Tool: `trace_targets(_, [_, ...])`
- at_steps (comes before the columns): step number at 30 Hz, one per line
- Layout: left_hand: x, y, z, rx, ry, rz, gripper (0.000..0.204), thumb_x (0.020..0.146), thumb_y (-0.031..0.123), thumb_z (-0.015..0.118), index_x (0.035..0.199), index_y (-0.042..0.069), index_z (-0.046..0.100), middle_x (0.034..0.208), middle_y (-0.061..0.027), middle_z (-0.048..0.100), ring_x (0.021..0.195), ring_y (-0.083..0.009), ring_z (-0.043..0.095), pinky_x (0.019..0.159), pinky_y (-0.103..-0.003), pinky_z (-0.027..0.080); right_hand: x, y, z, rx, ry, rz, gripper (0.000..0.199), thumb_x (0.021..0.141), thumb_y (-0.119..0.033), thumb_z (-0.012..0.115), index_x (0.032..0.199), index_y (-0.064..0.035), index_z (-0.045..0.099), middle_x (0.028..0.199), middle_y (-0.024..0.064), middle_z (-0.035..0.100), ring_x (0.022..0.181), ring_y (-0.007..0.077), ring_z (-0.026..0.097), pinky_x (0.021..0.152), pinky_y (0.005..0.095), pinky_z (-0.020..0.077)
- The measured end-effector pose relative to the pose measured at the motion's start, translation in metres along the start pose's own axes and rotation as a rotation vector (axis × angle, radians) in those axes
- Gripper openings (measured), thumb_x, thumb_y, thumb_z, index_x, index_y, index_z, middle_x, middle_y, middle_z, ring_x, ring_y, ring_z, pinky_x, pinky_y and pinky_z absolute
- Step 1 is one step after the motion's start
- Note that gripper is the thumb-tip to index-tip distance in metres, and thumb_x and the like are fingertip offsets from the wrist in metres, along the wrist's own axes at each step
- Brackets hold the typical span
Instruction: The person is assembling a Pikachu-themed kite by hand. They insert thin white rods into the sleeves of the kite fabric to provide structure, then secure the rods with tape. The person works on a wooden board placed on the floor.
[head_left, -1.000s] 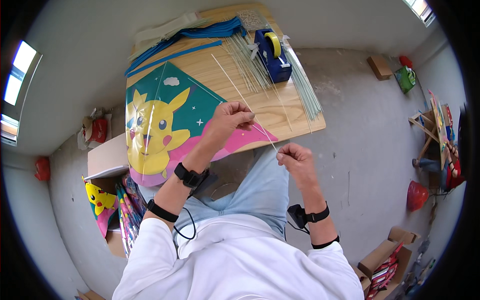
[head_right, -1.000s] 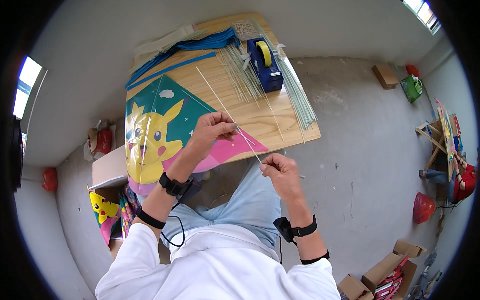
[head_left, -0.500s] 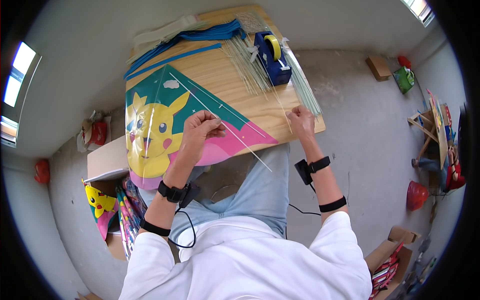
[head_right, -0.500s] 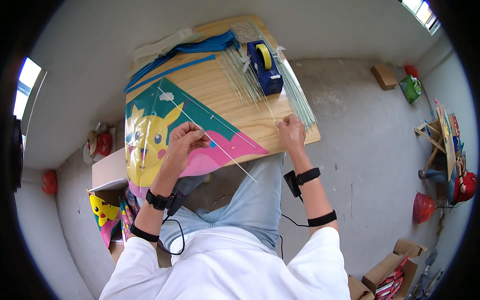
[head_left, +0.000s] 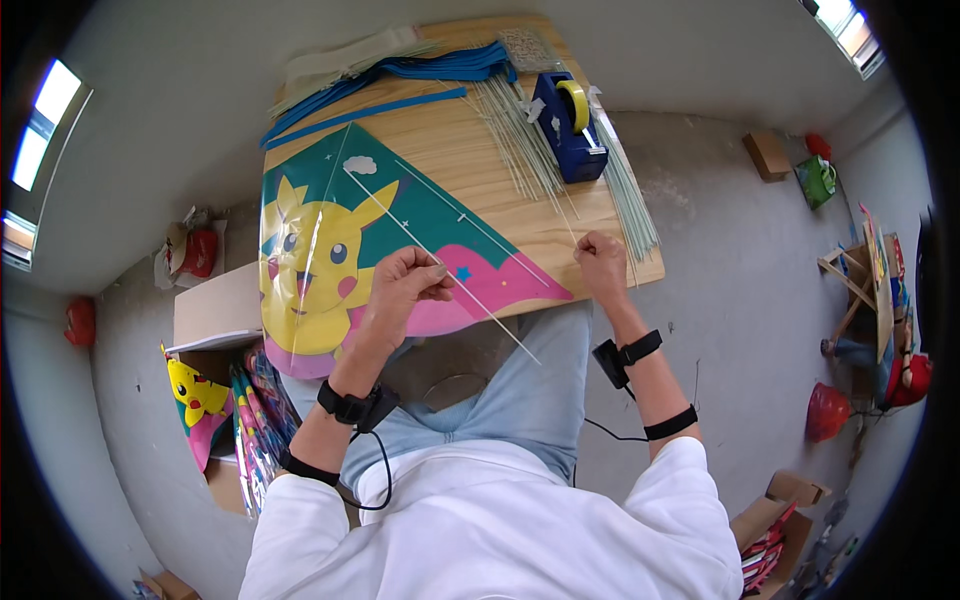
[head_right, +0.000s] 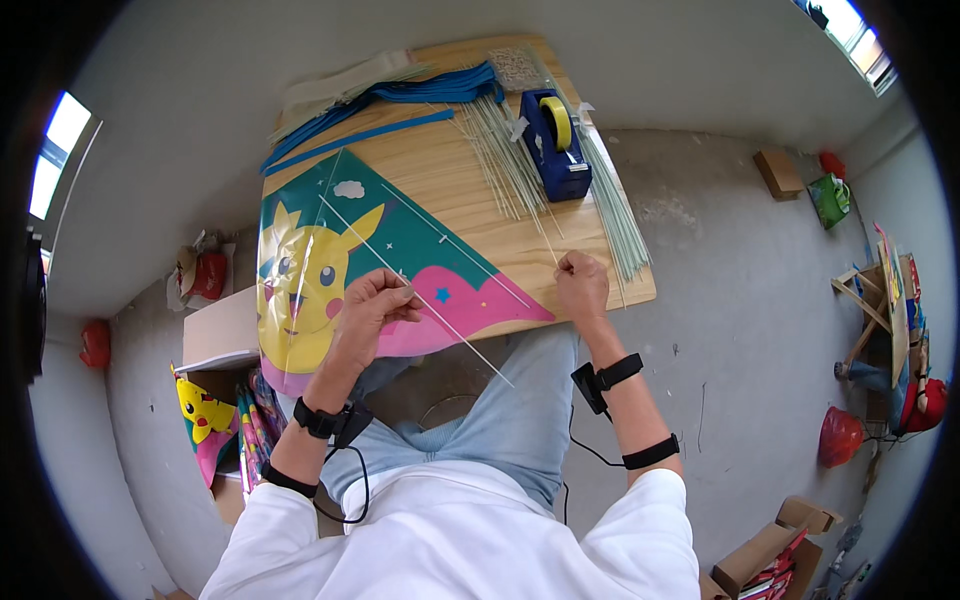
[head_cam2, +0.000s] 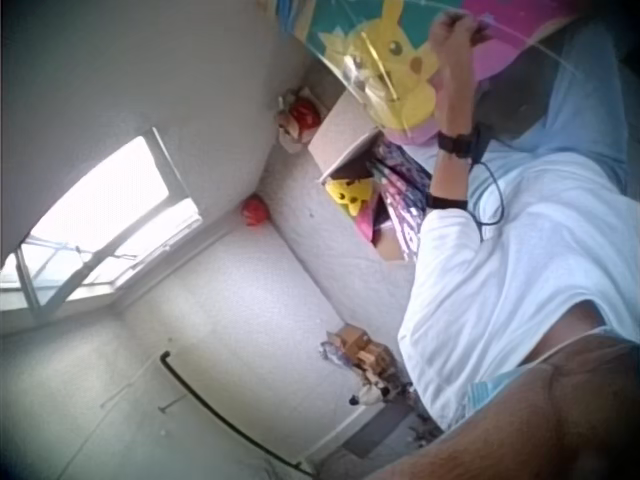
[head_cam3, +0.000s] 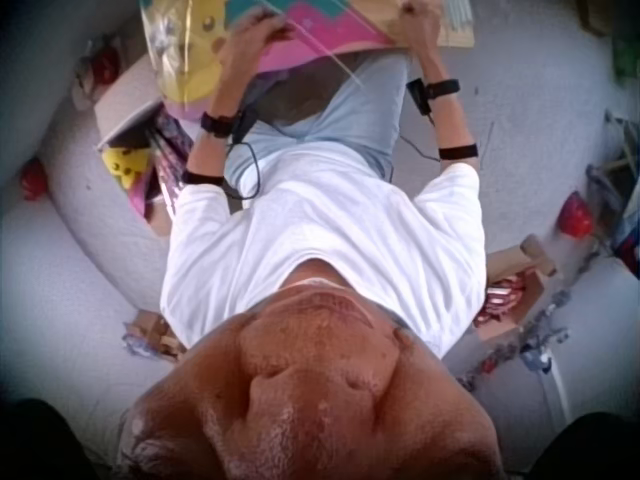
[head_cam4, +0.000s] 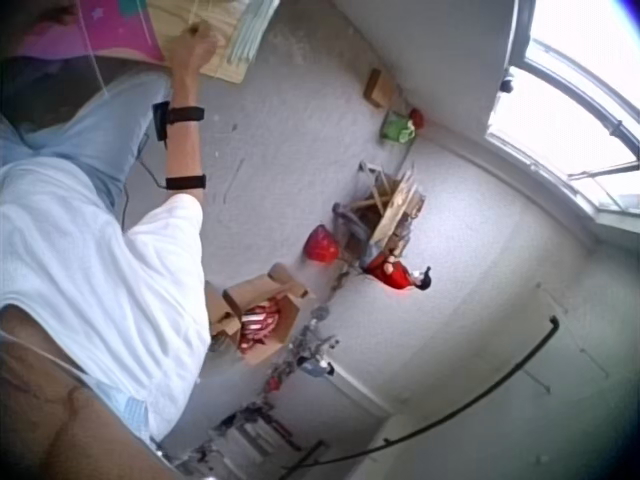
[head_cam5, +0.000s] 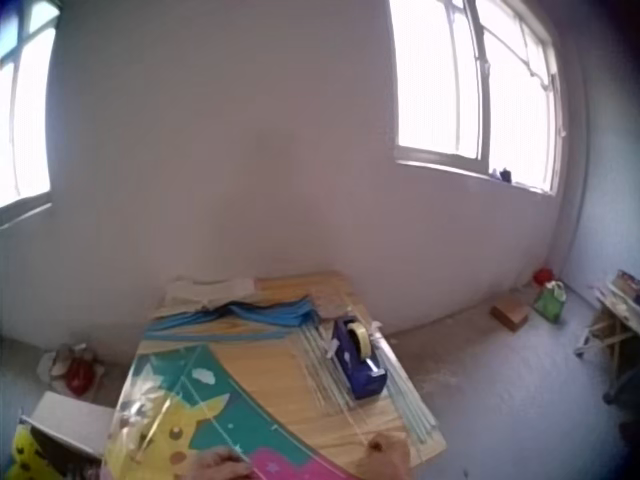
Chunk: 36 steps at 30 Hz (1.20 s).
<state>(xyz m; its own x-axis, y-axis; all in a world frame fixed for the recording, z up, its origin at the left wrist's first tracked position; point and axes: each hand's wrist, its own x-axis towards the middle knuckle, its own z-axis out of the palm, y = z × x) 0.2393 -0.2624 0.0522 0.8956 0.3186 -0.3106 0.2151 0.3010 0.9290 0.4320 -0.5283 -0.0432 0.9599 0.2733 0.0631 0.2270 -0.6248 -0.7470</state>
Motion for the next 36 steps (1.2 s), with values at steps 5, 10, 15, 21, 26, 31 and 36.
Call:
trace_targets(5, [0.004, -0.001, 0.009, -0.026, -0.035, -0.007, 0.008, 0.094, 0.008, 0.064, 0.093, 0.001, 0.062, 0.084, -0.0081, 0.068, 0.075, -0.0147, 0.068, 0.071, -0.026, 0.06, 0.045, -0.02, 0.002, -0.109, 0.025, 0.008, 0.009, 0.074, -0.01, 0.07, 0.08, -0.0053, 0.073, 0.08, 0.0171, 0.071, 0.077, 0.0332, 0.071, 0.07, 0.0398, 0.0548])
trace_targets(10, [0.005, 0.004, 0.009, 0.004, -0.009, -0.004, 0.008, 0.094, 0.009, 0.064, 0.093, 0.001, 0.062, 0.084, -0.0082, 0.068, 0.074, -0.0146, 0.068, 0.071, -0.026, 0.059, 0.108, -0.079, 0.033, -0.505, 0.127, 0.038, 0.009, 0.076, -0.014, 0.072, 0.082, -0.0089, 0.076, 0.084, 0.013, 0.074, 0.084, 0.0289, 0.074, 0.071, 0.0348, 0.0581])
trace_targets(15, [0.0, 0.008, 0.006, 0.01, 0.002, 0.023, 0.008, 0.095, 0.008, 0.064, 0.093, 0.0, 0.062, 0.086, -0.0091, 0.069, 0.077, -0.0151, 0.068, 0.072, -0.027, 0.06, 0.137, -0.096, 0.066, -0.761, 0.234, -0.177, 0.009, 0.08, -0.014, 0.072, 0.087, -0.015, 0.077, 0.095, 0.0064, 0.074, 0.081, 0.0263, 0.074, 0.067, 0.0319, 0.058])
trace_targets(21, [-0.002, 0.004, -0.009, 0.02, 0.05, 0.003, 0.006, 0.095, 0.007, 0.063, 0.093, 0.0, 0.062, 0.087, -0.0093, 0.069, 0.078, -0.0152, 0.069, 0.073, -0.027, 0.06, 0.129, -0.088, 0.035, -0.504, 0.475, -0.166, 0.01, 0.079, -0.018, 0.075, 0.088, -0.0137, 0.076, 0.088, 0.0069, 0.07, 0.082, 0.0254, 0.073, 0.072, 0.0328, 0.0577])
trace_targets(26, [0.008, -0.004, 0.0, 0.009, -0.001, -0.005, 0.006, 0.094, 0.007, 0.064, 0.093, 0.001, 0.063, 0.085, -0.0091, 0.069, 0.076, -0.0148, 0.069, 0.071, -0.027, 0.06, 0.162, -0.049, -0.039, -0.098, 0.245, 0.215, 0.022, 0.078, -0.022, 0.075, 0.096, -0.0096, 0.078, 0.092, 0.0143, 0.073, 0.08, 0.0246, 0.072, 0.078, 0.037, 0.0559])
trace_targets(31, [0.007, -0.002, 0.009, 0.012, -0.026, -0.022, 0.007, 0.093, 0.008, 0.065, 0.093, 0.001, 0.064, 0.084, -0.0092, 0.07, 0.074, -0.0146, 0.069, 0.071, -0.026, 0.059, 0.184, -0.048, -0.047, 0.038, -0.017, 0.265, 0.024, 0.078, -0.019, 0.075, 0.097, -0.0043, 0.077, 0.082, 0.0138, 0.074, 0.073, 0.0215, 0.07, 0.076, 0.0371, 0.0541])
trace_targets(36, [0.002, 0.005, 0.01, 0.054, -0.013, -0.013, 0.008, 0.094, 0.009, 0.064, 0.093, 0.001, 0.063, 0.085, -0.0093, 0.07, 0.075, -0.0145, 0.069, 0.07, -0.026, 0.059, 0.183, -0.041, -0.052, 0.418, -0.051, 0.327, 0.016, 0.079, -0.013, 0.075, 0.085, 0.0008, 0.072, 0.072, 0.0075, 0.068, 0.071, 0.0179, 0.068, 0.069, 0.0384, 0.0506])
